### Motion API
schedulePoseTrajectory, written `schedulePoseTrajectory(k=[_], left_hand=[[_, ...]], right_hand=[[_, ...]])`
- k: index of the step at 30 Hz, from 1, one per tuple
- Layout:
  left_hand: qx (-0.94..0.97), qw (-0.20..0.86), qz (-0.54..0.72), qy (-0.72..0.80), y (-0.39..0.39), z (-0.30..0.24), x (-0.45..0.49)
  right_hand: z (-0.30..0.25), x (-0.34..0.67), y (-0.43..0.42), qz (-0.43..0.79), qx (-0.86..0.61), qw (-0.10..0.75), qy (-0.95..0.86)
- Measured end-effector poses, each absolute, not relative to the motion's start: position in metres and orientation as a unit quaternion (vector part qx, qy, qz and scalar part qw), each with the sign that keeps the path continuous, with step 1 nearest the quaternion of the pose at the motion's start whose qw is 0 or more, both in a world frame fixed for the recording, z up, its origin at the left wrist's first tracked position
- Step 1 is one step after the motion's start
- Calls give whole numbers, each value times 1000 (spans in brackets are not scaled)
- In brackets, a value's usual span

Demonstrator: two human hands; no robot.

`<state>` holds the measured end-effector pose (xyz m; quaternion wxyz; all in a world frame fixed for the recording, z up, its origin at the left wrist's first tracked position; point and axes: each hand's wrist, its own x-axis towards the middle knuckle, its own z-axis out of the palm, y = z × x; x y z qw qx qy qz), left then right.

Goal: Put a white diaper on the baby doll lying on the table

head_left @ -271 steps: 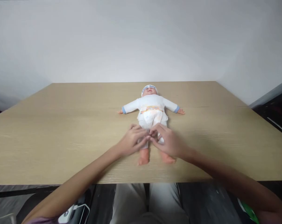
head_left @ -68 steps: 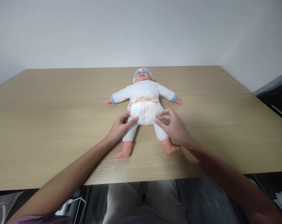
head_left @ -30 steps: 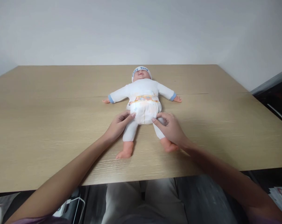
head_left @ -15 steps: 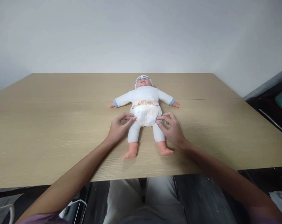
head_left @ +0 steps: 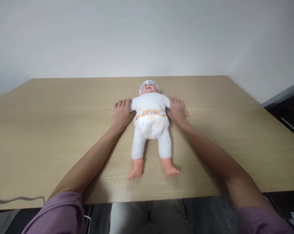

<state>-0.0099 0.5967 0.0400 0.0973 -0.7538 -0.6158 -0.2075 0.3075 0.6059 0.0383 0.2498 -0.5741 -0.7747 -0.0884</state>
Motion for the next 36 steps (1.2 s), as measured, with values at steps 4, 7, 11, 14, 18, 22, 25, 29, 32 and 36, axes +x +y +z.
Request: schedulePoseTrajectory(k=[4,7,11,14,18,22,25,29,32,36], left_hand=[[-753,88,-177,-628,603,40,-11],[-745,89,-192,-633,591,36,-20],[-737,69,-220,-636,571,27,-26],[-736,57,-233,-633,565,22,-25],[-733,68,-226,-638,571,26,-25],[-721,26,-219,-657,556,42,-14],[-692,-51,-238,-679,504,61,1],[-674,-121,-260,-681,382,83,12],[-663,-163,-266,-680,269,84,17],[-649,-301,-276,-642,123,55,24]], right_hand=[[36,303,609,-82,-591,229,-769],[31,311,598,-82,-606,233,-757],[21,320,587,-76,-610,253,-747],[19,322,585,-81,-611,252,-746],[26,320,591,-84,-605,245,-752],[33,320,579,-71,-594,260,-758],[39,324,541,-58,-601,274,-748],[51,337,456,6,-583,315,-749],[63,352,376,85,-536,357,-760],[78,369,271,191,-456,323,-807]])
